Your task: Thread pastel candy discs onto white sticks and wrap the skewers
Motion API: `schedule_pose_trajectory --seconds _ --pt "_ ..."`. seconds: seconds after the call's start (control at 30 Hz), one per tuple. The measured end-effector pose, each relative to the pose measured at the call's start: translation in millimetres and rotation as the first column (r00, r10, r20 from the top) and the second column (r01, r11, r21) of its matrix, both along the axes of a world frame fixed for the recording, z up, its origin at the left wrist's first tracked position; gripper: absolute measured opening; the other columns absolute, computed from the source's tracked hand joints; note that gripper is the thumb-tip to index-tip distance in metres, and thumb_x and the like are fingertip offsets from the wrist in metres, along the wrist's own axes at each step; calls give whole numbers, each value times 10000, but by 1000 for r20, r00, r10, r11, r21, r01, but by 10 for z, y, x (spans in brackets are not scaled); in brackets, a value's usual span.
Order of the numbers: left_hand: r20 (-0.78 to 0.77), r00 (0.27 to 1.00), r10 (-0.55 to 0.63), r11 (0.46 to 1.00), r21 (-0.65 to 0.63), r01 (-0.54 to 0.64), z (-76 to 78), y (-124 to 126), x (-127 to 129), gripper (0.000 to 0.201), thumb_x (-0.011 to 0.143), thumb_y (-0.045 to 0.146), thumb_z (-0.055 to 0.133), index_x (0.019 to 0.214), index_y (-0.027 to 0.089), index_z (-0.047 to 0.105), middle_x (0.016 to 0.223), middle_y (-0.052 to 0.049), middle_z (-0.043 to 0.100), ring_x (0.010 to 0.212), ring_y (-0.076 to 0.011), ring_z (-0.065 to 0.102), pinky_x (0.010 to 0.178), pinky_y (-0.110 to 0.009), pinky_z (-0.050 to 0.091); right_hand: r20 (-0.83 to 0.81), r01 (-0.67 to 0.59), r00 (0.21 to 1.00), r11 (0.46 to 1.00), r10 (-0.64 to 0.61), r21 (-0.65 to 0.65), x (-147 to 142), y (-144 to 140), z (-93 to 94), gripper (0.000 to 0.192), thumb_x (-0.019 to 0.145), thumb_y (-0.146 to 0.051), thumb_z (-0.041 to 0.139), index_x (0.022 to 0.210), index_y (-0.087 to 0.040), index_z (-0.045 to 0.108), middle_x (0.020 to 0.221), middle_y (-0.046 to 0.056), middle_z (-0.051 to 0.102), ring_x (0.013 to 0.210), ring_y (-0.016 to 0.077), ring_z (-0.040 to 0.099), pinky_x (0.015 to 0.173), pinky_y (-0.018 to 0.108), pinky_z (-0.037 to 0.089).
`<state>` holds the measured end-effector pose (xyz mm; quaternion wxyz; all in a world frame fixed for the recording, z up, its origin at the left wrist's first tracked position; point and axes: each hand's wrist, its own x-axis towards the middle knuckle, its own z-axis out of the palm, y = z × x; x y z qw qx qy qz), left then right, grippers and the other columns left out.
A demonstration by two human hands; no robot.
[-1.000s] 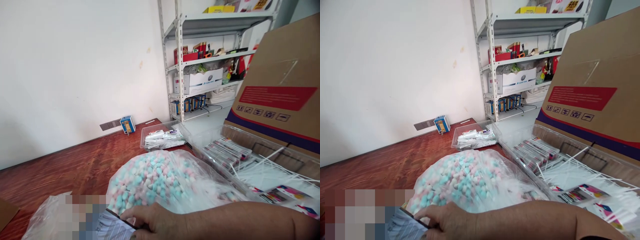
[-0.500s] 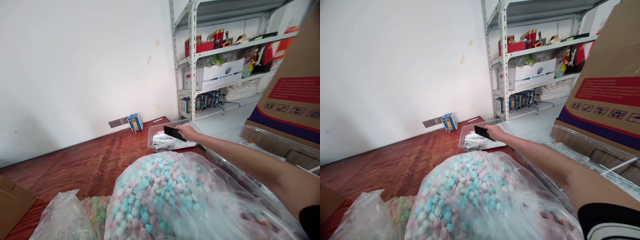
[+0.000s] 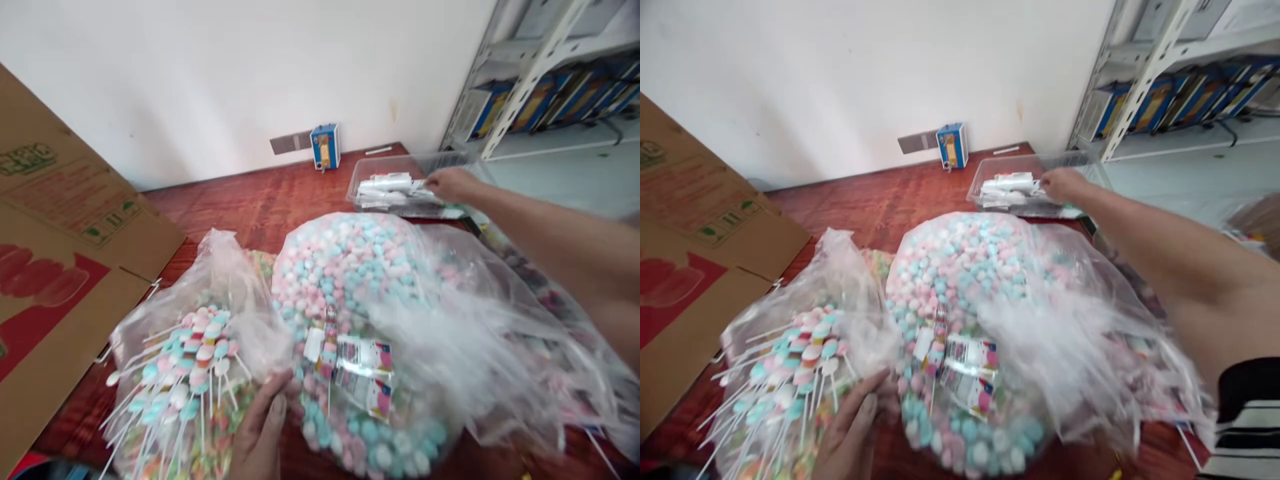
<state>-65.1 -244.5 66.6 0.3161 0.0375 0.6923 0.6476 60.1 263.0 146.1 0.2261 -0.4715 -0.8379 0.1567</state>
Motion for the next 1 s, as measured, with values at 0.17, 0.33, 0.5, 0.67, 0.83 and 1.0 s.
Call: schedule_pose_trajectory --seconds 0.17,0.33,0.5,0.67,0.83,1.0 --pt "-111 982 -151 989 -22 149 -28 -236 67 427 781 466 700 1095 177 715 961 -91 717 777 -174 637 763 -291 526 285 -177 946 983 156 50 134 -909 445 341 893 -207 511 1075 14 696 1097 173 709 1103 232 584 860 363 376" --pt "-372 854 -363 929 -209 304 -167 -437 144 311 820 439 650 1019 212 727 988 -76 711 933 -238 631 906 -360 475 203 -478 835 858 511 -188 556 -2587 341 227 875 -255 632 1051 -164 742 924 37 747 844 157 646 800 323 428" --pt "-702 581 -413 905 -245 348 -239 -203 155 284 889 301 545 1135 218 659 1135 -108 671 1060 -271 599 971 -412 437 -35 -560 808 747 589 -357 826 -3717 -320 162 886 -221 596 961 -223 740 873 37 722 775 181 642 704 281 431" --pt "-794 347 -500 861 -412 296 -184 407 89 438 930 266 446 1351 153 490 1261 -196 598 1195 -314 539 986 -431 412 -235 -428 903 801 359 -418 466 -3850 -762 199 884 -190 497 948 -178 686 709 10 679 626 157 600 614 256 403" --pt "-650 452 -612 787 -556 266 -203 870 -48 591 821 284 620 1363 122 448 991 -173 689 968 -323 641 833 -398 464 -267 -359 926 842 267 -403 145 -3816 -962 95 841 -174 529 820 -166 621 632 9 635 610 165 571 610 266 380" --pt "-387 800 -457 889 -203 410 -240 962 -57 314 830 331 612 1085 148 611 817 -74 674 740 -198 649 737 -330 500 -395 -332 908 813 139 -478 224 -3996 -1036 185 912 -272 468 1043 -177 559 755 13 673 582 153 610 571 267 421"
